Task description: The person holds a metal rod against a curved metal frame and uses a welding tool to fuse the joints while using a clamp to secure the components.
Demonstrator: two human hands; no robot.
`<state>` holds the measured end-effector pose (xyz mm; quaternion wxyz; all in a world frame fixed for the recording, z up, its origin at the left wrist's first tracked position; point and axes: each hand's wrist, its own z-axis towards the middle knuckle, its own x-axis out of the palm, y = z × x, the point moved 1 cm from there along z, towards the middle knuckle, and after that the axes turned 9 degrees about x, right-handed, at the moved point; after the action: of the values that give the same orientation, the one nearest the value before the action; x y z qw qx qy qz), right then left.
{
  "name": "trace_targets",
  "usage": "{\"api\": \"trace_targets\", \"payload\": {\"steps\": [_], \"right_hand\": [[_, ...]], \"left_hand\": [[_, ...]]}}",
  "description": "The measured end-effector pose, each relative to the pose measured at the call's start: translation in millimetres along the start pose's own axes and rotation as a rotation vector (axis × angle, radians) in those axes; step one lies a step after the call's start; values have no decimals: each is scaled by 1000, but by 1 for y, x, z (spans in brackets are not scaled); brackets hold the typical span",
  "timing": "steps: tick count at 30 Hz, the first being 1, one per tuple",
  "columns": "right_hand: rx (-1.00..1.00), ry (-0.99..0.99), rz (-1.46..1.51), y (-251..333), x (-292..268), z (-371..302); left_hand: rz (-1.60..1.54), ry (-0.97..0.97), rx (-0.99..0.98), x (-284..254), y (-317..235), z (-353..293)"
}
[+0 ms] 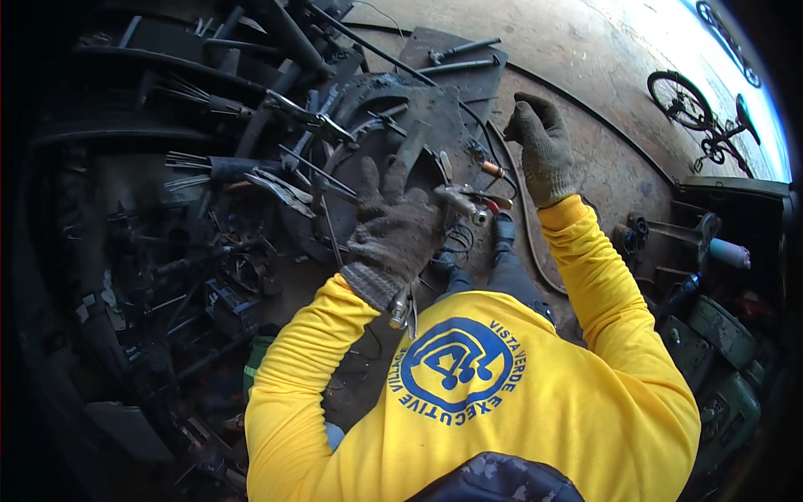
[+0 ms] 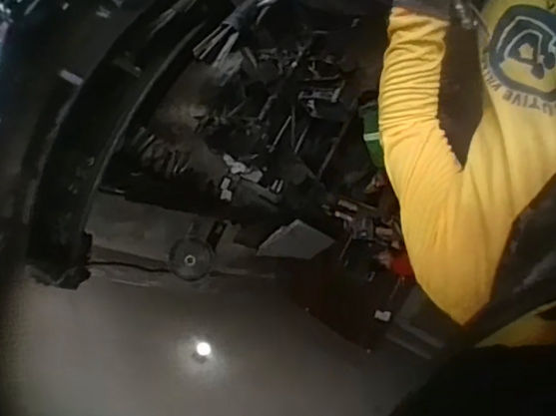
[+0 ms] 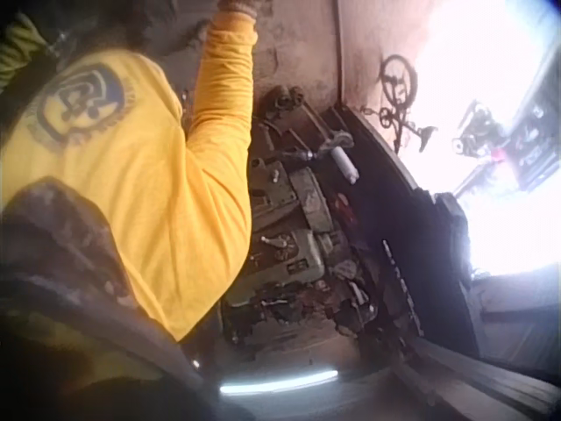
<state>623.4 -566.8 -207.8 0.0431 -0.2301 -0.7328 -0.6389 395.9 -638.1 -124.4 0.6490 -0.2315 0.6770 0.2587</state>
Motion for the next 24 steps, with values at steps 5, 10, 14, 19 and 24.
{"api": "trace_targets", "payload": {"steps": [5, 10, 14, 19, 24], "right_hand": [[-151, 223, -129, 43, 93, 55], [-258, 317, -442, 66, 183, 141], [-302, 351, -726, 81, 251, 173], [-298, 355, -718, 65, 309, 236], [-235, 452, -804, 58, 342, 251]], "left_hand": [[50, 24, -60, 9, 1, -8], [77, -93, -42, 19, 0, 3], [-6, -156, -25, 10, 3, -4], [15, -81, -13, 7, 4, -4], [60, -22, -21, 7, 4, -11]]}}
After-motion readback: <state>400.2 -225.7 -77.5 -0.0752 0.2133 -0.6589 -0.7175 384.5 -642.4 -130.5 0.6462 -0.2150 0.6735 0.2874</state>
